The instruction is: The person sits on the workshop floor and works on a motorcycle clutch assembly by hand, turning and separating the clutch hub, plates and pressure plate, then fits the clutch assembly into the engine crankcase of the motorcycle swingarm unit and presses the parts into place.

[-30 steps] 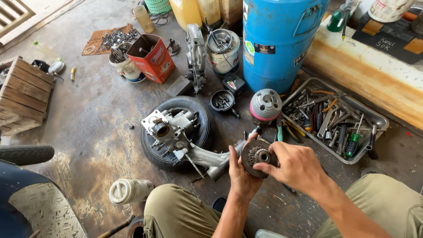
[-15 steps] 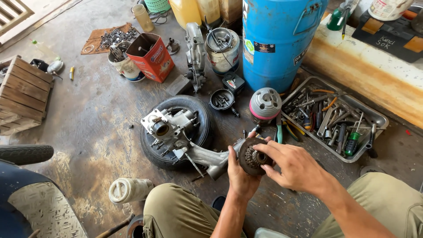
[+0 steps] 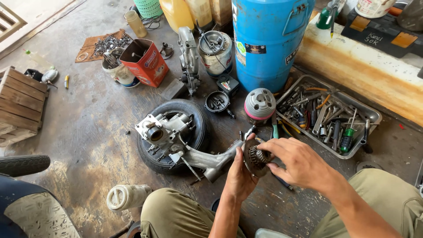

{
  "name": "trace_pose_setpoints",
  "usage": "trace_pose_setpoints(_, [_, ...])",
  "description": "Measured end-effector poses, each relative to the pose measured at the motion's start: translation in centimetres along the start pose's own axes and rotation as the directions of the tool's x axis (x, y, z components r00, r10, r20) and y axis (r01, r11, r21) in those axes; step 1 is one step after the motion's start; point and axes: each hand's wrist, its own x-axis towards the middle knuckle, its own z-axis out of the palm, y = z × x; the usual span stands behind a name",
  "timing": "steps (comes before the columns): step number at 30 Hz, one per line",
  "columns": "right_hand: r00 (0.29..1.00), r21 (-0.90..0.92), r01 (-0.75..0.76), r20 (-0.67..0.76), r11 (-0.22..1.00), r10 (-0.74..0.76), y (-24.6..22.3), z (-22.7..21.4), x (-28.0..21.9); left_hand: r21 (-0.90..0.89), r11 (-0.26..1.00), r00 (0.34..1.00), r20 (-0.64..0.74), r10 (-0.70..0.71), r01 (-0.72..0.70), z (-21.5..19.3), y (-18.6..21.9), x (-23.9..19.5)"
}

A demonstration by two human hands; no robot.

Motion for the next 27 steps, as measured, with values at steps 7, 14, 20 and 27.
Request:
trace_pose_setpoints(7, [0.994, -0.201, 0.109, 0.024, 0.974, -0.106, -1.6, -0.2, -0.1, 0.251, 0.949, 0.960, -0.252, -0.126, 0.190, -0.3, 0.5, -0.3])
trace_pose_setpoints(14, [0.995, -0.279, 0.081, -0.033, 0.957, -0.094, -1.9, 0.2, 0.2, 0.275, 0.959, 0.979, -0.206, -0.011, 0.069, 0.2, 0.1, -0.4])
trace_pose_setpoints(20, [0.996, -0.284, 0.083, 0.036, 0.955, -0.075, -2.4, 1.0, 0.1, 0.219, 0.975, 0.966, -0.258, 0.023, 0.035, -0.5, -0.6, -0.2])
trace_pose_setpoints(27, [0.993, -0.305, 0.107, -0.007, 0.946, -0.115, -3.6, 0.7, 0.6, 0.090, 0.996, 0.979, -0.204, -0.002, 0.021, 0.1, -0.5, -0.2])
